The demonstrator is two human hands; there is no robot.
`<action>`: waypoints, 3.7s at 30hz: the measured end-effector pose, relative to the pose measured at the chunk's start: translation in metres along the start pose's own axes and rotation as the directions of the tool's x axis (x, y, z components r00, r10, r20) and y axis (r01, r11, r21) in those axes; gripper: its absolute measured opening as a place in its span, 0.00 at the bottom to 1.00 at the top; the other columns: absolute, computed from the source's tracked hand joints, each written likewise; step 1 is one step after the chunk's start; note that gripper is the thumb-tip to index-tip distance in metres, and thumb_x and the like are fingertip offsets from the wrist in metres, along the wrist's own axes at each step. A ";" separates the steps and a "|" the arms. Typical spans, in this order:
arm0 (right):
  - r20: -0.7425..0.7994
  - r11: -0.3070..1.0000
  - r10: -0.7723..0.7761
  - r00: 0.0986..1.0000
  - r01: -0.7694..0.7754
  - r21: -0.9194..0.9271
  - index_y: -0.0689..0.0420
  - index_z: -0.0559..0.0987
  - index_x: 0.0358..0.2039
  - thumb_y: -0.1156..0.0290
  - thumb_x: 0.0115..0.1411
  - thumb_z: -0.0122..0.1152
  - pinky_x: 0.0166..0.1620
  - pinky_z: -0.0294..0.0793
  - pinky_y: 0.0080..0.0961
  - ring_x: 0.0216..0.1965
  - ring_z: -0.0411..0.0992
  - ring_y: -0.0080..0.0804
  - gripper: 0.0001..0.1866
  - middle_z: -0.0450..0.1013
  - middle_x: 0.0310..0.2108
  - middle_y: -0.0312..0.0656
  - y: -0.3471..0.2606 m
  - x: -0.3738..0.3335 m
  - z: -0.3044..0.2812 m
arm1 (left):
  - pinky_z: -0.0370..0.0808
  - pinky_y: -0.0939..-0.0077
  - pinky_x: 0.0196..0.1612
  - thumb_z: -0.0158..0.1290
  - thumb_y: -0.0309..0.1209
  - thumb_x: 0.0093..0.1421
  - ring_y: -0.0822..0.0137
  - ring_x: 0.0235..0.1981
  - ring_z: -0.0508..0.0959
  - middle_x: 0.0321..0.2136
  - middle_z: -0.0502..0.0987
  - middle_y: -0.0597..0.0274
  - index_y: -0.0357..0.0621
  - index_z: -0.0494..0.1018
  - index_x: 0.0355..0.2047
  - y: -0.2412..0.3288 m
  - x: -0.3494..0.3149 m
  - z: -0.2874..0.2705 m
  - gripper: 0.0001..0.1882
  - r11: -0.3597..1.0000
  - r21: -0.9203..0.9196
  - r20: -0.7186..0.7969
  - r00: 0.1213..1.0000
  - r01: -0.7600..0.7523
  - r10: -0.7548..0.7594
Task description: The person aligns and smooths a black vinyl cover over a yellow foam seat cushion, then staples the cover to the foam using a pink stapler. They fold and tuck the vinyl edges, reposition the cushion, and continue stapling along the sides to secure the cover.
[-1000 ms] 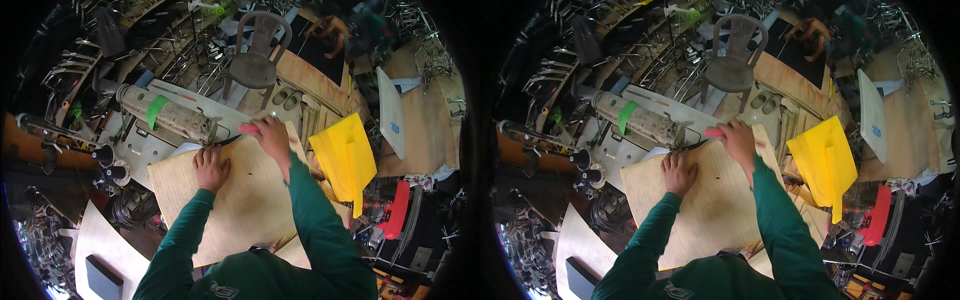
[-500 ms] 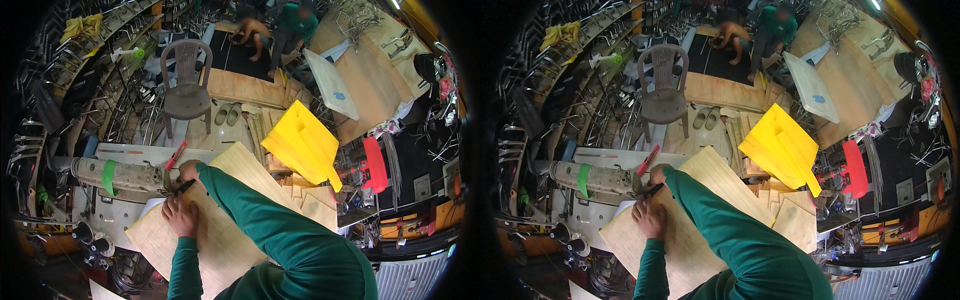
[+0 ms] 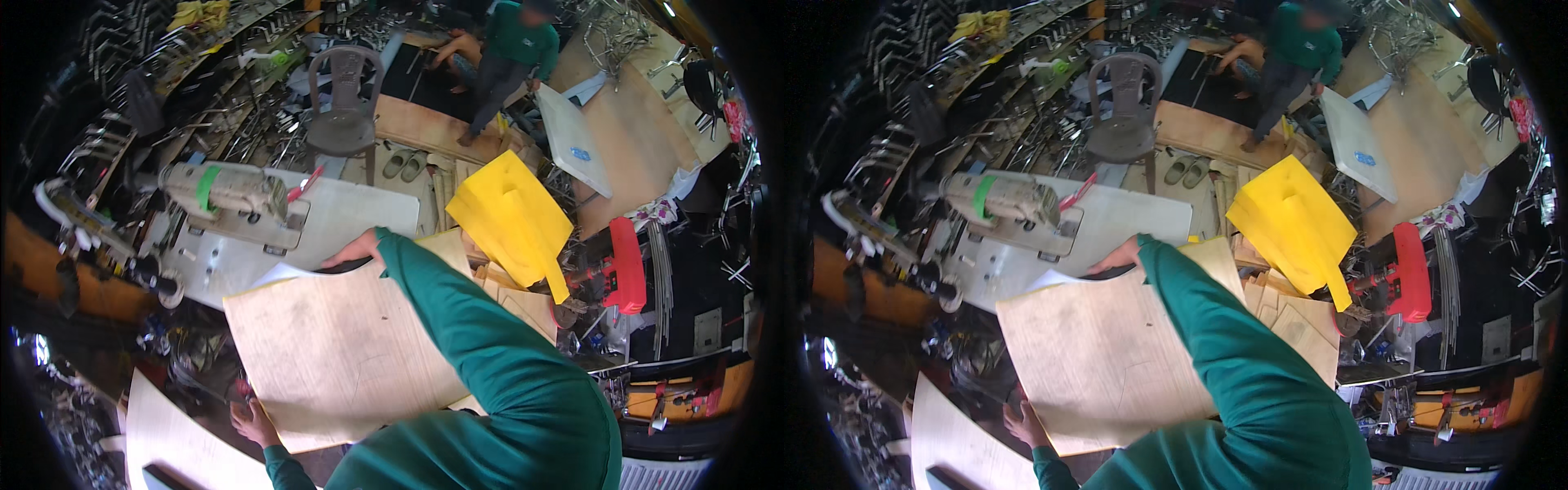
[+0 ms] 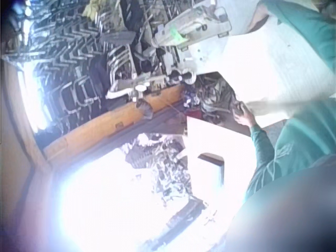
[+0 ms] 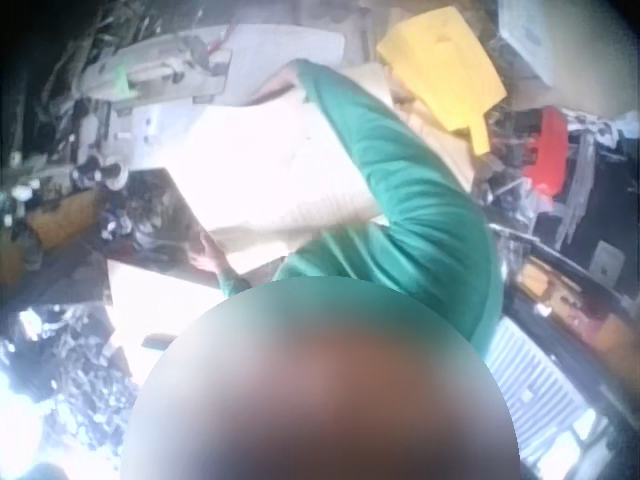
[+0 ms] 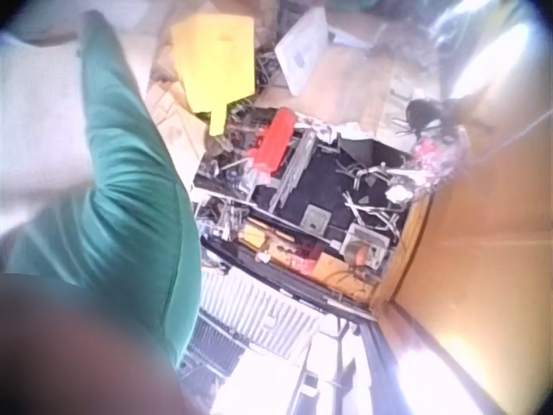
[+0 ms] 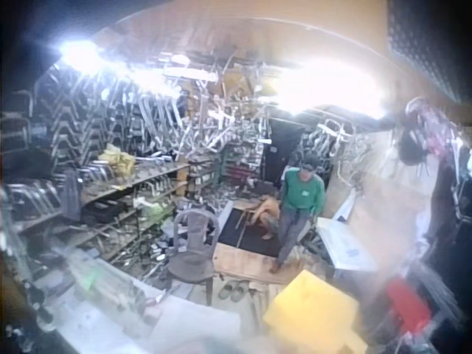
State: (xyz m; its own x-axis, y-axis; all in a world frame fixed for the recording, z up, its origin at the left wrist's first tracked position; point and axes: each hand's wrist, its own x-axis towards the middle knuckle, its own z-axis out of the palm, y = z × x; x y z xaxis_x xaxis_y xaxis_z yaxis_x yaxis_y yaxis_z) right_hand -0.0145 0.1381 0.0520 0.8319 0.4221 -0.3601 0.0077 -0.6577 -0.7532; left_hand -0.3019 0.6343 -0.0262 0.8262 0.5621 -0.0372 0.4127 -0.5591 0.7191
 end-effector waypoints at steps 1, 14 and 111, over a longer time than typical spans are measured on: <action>0.003 1.000 0.020 1.000 -0.020 -0.007 0.56 0.77 0.70 0.34 0.61 0.72 0.72 0.66 0.35 0.68 0.72 0.47 0.47 0.75 0.70 0.45 -0.013 -0.025 0.003 | 0.68 0.51 0.68 0.62 0.41 0.69 0.49 0.61 0.77 0.60 0.79 0.50 0.38 0.75 0.64 -0.035 -0.016 -0.011 0.28 0.920 -0.237 0.180 0.945 0.311 -0.272; 0.097 0.813 -0.190 0.977 0.212 -0.542 0.58 0.76 0.66 0.27 0.40 0.82 0.63 0.75 0.42 0.62 0.76 0.51 0.61 0.79 0.59 0.53 -0.234 -0.327 -0.010 | 0.72 0.53 0.71 0.42 0.63 0.77 0.52 0.67 0.76 0.68 0.77 0.58 0.45 0.67 0.75 -0.140 -0.141 -0.054 0.40 0.229 -0.758 0.630 0.777 0.611 0.013; -0.292 0.303 0.931 0.221 -0.020 0.953 0.55 0.69 0.70 0.44 0.71 0.64 0.46 0.85 0.52 0.52 0.80 0.45 0.37 0.76 0.61 0.47 -0.025 -0.311 0.207 | 0.64 0.62 0.74 0.68 0.43 0.68 0.51 0.72 0.70 0.69 0.72 0.47 0.37 0.69 0.72 0.188 0.161 0.085 0.38 0.723 -0.691 0.609 0.520 -0.022 0.598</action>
State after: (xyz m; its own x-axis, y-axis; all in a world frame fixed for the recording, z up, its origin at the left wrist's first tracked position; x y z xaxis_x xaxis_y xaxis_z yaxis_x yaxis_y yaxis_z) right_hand -0.3884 0.1527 0.0688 0.3527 -0.7007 -0.6202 -0.5427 0.3867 -0.7456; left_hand -0.0592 0.5679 0.0444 0.9105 -0.4133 -0.0120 0.0152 0.0044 0.9999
